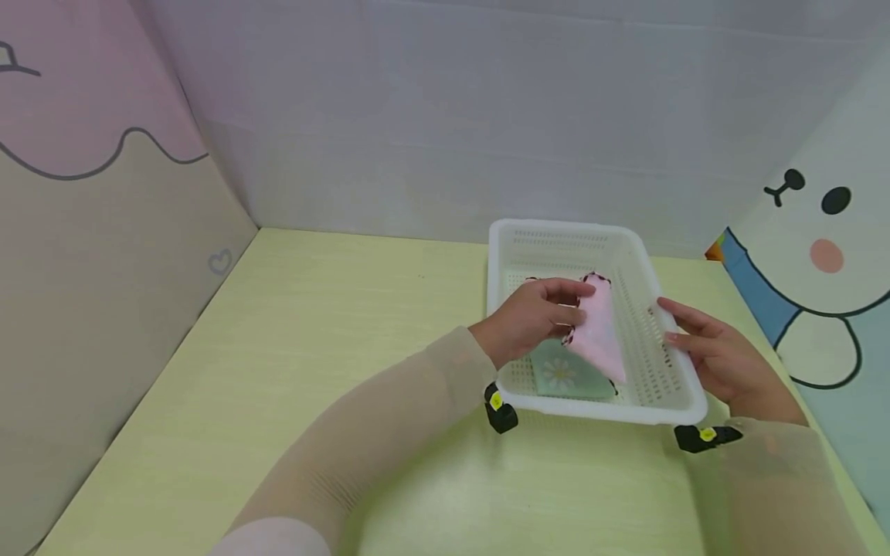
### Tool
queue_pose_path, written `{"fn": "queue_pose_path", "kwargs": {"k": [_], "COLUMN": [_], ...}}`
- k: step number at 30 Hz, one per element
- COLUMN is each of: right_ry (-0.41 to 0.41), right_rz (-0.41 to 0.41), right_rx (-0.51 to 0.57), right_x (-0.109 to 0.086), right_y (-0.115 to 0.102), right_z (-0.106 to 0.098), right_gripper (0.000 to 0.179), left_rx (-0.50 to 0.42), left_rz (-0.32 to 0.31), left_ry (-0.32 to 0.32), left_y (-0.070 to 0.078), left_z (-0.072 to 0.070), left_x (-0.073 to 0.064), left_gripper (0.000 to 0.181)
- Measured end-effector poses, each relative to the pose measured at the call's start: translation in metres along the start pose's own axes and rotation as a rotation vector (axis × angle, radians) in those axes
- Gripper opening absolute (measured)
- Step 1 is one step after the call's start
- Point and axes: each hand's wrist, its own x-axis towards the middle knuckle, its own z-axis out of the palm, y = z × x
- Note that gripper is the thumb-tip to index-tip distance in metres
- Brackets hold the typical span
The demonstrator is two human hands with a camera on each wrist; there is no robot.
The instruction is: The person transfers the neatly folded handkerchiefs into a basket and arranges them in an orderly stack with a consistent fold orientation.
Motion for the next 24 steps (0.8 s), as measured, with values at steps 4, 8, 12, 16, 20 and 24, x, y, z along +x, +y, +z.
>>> {"fn": "queue_pose_path", "kwargs": {"k": [4, 8, 12, 16, 20, 24], "right_ry": [-0.009, -0.023, -0.031, -0.056, -0.058, -0.045], "right_rz": [-0.002, -0.005, -0.003, -0.012, -0.011, -0.002], "right_rx": [0.016, 0.035, 0.04, 0.055, 0.054, 0.045], "right_x": [0.0021, 0.003, 0.0028, 0.0027, 0.0025, 0.0026], "right_y": [0.0004, -0.0007, -0.0023, -0.0022, -0.0014, -0.0015], "right_z": [0.0001, -0.0004, 0.0011, 0.0012, -0.0015, -0.001], "right_gripper": [0.065, 0.064, 0.063, 0.062, 0.061, 0.061], "left_rx": [0.021, 0.037, 0.045, 0.051, 0.058, 0.073], "left_rz": [-0.014, -0.02, -0.033, -0.047, -0.05, -0.054], "left_ry": [-0.001, -0.005, -0.004, -0.01, -0.021, -0.02], "left_y": [-0.0017, -0.0031, -0.0038, -0.0039, -0.0045, -0.0049], "left_z": [-0.0003, -0.0002, -0.0005, -0.0002, 0.0014, 0.0012], "left_x": [0.0001, 0.0006, 0.0, -0.0014, -0.0014, -0.0018], "left_gripper": [0.033, 0.033, 0.032, 0.033, 0.034, 0.034]}}
